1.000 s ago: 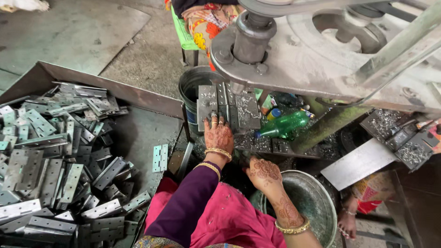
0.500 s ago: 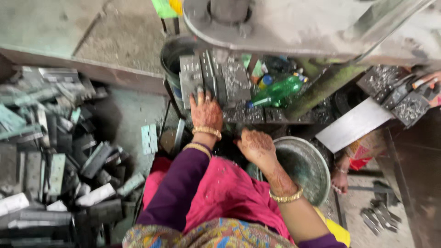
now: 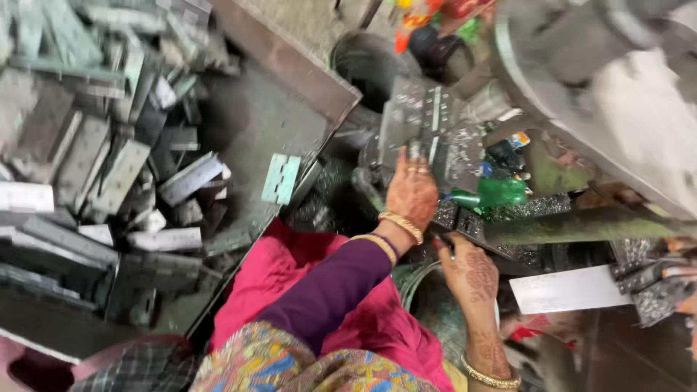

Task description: The person places metal components onto an industrial machine platform and operates a lever to process them, then moves the finished parts into a container.

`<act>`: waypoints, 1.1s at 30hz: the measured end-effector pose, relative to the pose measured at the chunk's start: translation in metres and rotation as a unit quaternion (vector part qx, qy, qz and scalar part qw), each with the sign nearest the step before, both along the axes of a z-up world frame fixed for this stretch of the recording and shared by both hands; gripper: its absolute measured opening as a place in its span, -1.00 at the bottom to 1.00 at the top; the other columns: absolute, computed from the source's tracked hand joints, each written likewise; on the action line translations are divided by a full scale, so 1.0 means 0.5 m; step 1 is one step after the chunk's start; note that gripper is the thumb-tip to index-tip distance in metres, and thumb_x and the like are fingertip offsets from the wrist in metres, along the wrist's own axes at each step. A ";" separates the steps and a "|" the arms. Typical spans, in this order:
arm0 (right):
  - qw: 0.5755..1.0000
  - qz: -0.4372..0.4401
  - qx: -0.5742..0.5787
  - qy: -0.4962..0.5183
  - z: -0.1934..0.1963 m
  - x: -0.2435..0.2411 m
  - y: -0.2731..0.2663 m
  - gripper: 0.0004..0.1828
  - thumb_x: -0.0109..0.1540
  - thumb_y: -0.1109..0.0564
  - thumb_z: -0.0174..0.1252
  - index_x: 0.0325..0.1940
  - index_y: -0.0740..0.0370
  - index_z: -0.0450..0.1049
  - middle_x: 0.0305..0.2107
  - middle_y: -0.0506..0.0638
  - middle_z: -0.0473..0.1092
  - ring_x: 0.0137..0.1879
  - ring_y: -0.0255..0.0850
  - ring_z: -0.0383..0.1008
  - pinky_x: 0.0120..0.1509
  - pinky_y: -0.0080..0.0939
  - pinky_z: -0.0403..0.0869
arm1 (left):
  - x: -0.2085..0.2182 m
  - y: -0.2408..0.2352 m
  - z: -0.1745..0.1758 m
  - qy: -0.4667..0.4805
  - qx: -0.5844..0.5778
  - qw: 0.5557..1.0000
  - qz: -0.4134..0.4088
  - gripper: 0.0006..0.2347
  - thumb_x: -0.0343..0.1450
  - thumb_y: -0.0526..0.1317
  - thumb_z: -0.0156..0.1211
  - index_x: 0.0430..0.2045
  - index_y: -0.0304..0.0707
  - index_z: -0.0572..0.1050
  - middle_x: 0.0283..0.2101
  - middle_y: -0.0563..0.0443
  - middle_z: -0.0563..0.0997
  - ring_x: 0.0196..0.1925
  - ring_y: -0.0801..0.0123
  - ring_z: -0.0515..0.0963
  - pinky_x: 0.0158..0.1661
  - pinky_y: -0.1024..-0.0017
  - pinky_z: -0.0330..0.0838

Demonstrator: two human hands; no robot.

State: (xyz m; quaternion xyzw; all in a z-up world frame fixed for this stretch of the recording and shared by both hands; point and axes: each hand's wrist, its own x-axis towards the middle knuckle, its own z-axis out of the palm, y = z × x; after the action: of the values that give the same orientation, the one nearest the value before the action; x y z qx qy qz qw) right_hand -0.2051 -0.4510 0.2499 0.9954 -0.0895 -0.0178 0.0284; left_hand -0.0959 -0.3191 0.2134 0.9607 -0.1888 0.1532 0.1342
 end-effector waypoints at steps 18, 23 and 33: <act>0.996 -0.086 -0.022 0.033 0.002 -0.007 -0.071 -0.48 0.27 -0.24 0.13 0.15 0.11 0.58 -0.11 0.26 0.56 0.04 0.19 0.57 0.12 0.10 0.47 | 0.020 -0.076 -0.050 -0.106 0.107 0.985 0.080 -0.64 0.33 -0.29 0.06 -0.03 -0.54 0.52 0.12 -0.46 0.50 0.35 -0.18 0.39 0.40 -0.30 -0.04; 0.997 -0.066 -0.007 0.049 0.002 -0.003 -0.066 -0.46 0.26 -0.24 0.15 0.15 0.15 0.58 -0.09 0.25 0.56 0.04 0.17 0.56 0.12 0.07 0.46 | 0.013 -0.026 -0.025 0.057 -0.071 0.986 -0.138 -0.73 0.36 -0.27 0.02 -0.23 -0.47 0.61 0.06 -0.44 0.57 0.28 -0.18 0.46 0.45 -0.30 -0.13; 0.968 -0.153 0.112 0.166 0.025 0.016 0.012 -0.31 0.20 -0.31 0.08 0.35 -0.03 0.43 -0.13 0.23 0.62 -0.10 0.13 0.64 0.06 0.08 0.56 | 0.023 -0.009 -0.019 0.061 -0.054 0.992 -0.094 -0.76 0.46 -0.26 0.03 -0.18 -0.39 0.65 0.07 -0.34 0.62 0.39 -0.06 0.44 0.52 -0.12 -0.15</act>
State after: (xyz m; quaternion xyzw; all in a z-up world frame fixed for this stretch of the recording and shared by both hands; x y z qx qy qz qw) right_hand -0.1971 -0.4451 0.2622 0.9498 -0.2323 -0.1970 -0.0715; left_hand -0.0844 -0.3237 0.2040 0.9377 -0.2609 0.0910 0.2105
